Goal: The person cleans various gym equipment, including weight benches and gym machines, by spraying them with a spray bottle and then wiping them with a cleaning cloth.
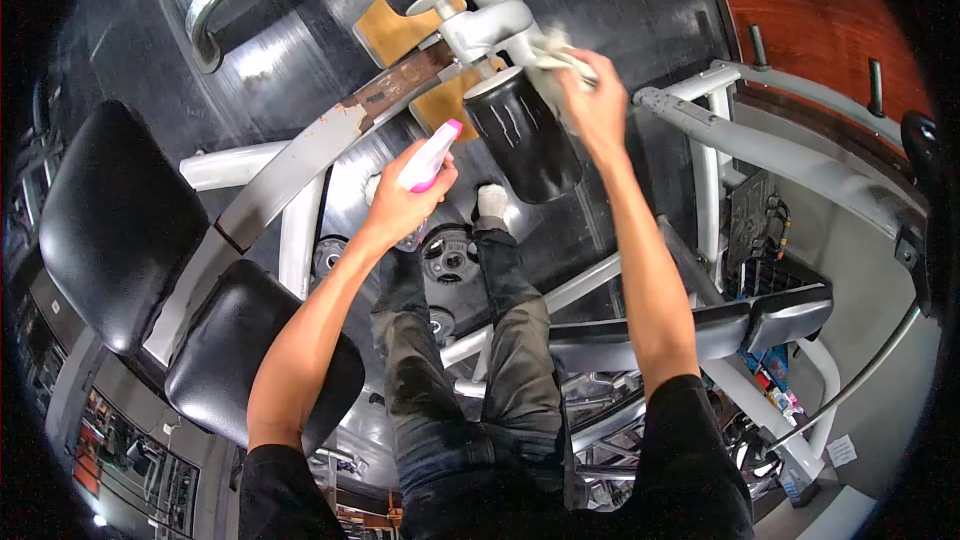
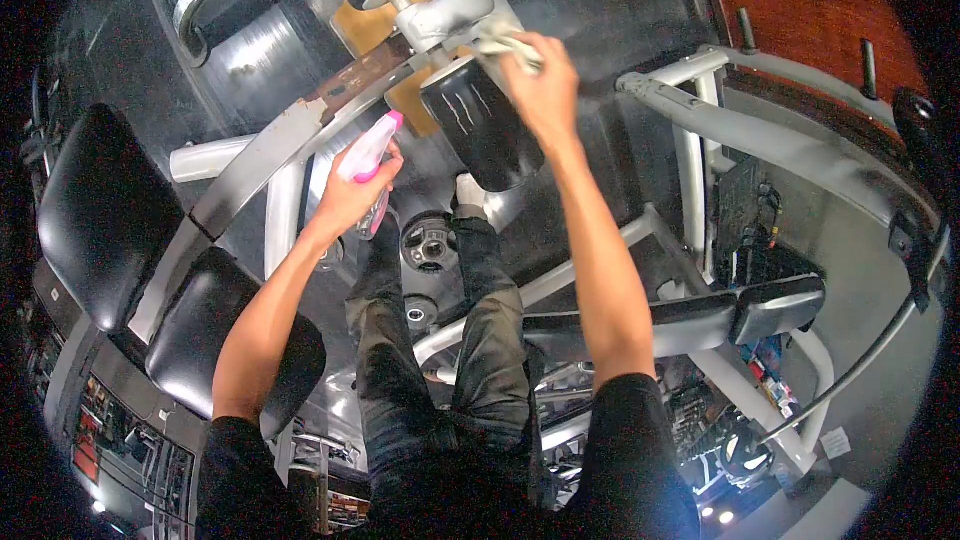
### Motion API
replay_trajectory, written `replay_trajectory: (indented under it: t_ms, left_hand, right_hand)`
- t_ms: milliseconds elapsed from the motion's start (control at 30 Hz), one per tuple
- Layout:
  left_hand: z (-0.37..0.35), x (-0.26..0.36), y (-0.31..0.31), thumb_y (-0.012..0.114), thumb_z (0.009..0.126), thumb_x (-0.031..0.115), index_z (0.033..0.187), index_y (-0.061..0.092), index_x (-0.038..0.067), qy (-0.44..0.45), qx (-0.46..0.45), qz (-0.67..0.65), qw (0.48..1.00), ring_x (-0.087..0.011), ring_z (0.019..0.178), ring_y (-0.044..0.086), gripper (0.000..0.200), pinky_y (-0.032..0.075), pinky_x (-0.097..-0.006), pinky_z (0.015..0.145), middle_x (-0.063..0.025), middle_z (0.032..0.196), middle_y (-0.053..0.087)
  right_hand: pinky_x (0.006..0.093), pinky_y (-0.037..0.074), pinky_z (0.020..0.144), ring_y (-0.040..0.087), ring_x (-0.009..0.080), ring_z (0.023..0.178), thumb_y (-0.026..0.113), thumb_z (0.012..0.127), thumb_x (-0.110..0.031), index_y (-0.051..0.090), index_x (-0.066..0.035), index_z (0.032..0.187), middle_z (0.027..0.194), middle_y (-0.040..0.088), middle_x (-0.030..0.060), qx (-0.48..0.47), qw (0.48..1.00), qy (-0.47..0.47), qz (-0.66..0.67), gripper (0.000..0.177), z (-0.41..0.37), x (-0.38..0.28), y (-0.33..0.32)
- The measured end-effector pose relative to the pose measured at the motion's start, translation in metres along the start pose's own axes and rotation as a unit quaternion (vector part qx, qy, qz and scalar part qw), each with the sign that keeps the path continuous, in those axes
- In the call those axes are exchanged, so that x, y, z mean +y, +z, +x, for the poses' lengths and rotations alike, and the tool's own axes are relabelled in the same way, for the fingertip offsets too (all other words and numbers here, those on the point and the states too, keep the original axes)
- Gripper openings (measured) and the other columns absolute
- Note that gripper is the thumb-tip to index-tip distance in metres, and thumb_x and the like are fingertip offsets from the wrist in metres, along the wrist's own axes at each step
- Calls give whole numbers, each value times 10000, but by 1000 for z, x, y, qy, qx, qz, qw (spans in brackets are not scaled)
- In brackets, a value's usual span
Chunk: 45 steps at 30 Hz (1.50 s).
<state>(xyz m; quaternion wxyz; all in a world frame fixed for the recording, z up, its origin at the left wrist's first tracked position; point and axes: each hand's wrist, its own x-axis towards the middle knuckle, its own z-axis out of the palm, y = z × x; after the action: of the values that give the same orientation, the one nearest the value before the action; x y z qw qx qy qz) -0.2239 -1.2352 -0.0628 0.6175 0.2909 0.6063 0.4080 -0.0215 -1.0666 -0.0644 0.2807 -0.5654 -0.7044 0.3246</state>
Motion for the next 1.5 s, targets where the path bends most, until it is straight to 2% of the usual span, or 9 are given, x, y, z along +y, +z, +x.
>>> replay_trajectory:
  t_ms: [67, 300, 467, 600, 833, 1100, 1200, 1400, 1500]
  left_hand:
    - [1, 1, -2, 659, 839, 88, 983, 583, 53, -6, -1, 1, 1000, -55, 665, 542, 167, 474, -225, 575, 16, 815, 587]
    - [2, 2, -5, 656, 844, 80, 1020, 589, 48, -10, 5, -2, 1000, -61, 708, 557, 191, 491, -233, 588, 1, 879, 607]
    - [1, 6, -5, 645, 840, 56, 996, 580, 42, -19, 7, -18, 1000, -60, 690, 553, 169, 480, -220, 593, 6, 859, 595]
    - [3, 1, -4, 648, 836, 56, 995, 580, 44, -4, 18, -10, 1000, -61, 691, 556, 174, 485, -221, 596, 7, 851, 597]
    - [3, 3, -5, 652, 839, 83, 1006, 581, 47, 4, 3, 17, 1000, -61, 677, 557, 184, 477, -229, 590, 6, 867, 598]
    - [5, 1, -3, 666, 832, 97, 957, 579, 67, -5, 75, -16, 997, -54, 612, 538, 156, 463, -222, 541, 23, 757, 581]
    - [7, -5, -2, 673, 829, 107, 957, 585, 69, 1, 74, -38, 996, -50, 613, 546, 161, 464, -224, 534, 19, 761, 591]
    - [3, -8, 0, 662, 825, 93, 949, 588, 46, 9, 62, -11, 998, -85, 780, 578, 152, 465, -249, 712, -15, 808, 619]
    - [7, -9, -2, 662, 819, 87, 951, 588, 44, 21, 55, -1, 998, -80, 781, 576, 157, 465, -249, 708, -21, 828, 624]
  right_hand:
    - [367, 473, 792, 600, 319, 896, 656, 759, -210, 652, -78, 1012, 946, 588, 145, -98, 994, -2, -46, 285, 3, 4, 31]
    - [395, 482, 748, 584, 353, 851, 672, 717, -126, 606, -17, 884, 927, 552, 160, 10, 994, 22, -110, 210, -104, 34, -5]
    - [335, 475, 747, 632, 218, 791, 623, 787, -214, 649, -24, 945, 833, 658, 135, -17, 929, 367, -37, 249, -150, 84, -58]
    - [320, 465, 763, 610, 181, 794, 621, 810, -206, 638, -26, 962, 845, 658, 118, 55, 959, 276, -33, 236, -110, 84, -50]
    - [449, 439, 816, 553, 405, 928, 596, 813, -236, 582, -60, 1036, 988, 543, 193, 52, 955, 225, -189, 285, -64, 42, 28]
    - [408, 442, 793, 555, 325, 887, 628, 815, -180, 585, -45, 981, 952, 518, 151, 50, 985, 123, -113, 218, -104, 6, 21]
    - [352, 444, 788, 572, 264, 853, 628, 833, -173, 603, -19, 952, 915, 571, 129, 62, 966, 235, 89, 196, -91, 2, 19]
    - [397, 457, 827, 576, 333, 912, 631, 796, -178, 611, -45, 987, 997, 546, 172, 9, 997, -21, -75, 234, -14, -10, 41]
    - [440, 475, 805, 559, 389, 925, 654, 752, -183, 614, -74, 977, 1035, 525, 188, -40, 986, -38, -159, 253, -41, -5, 43]
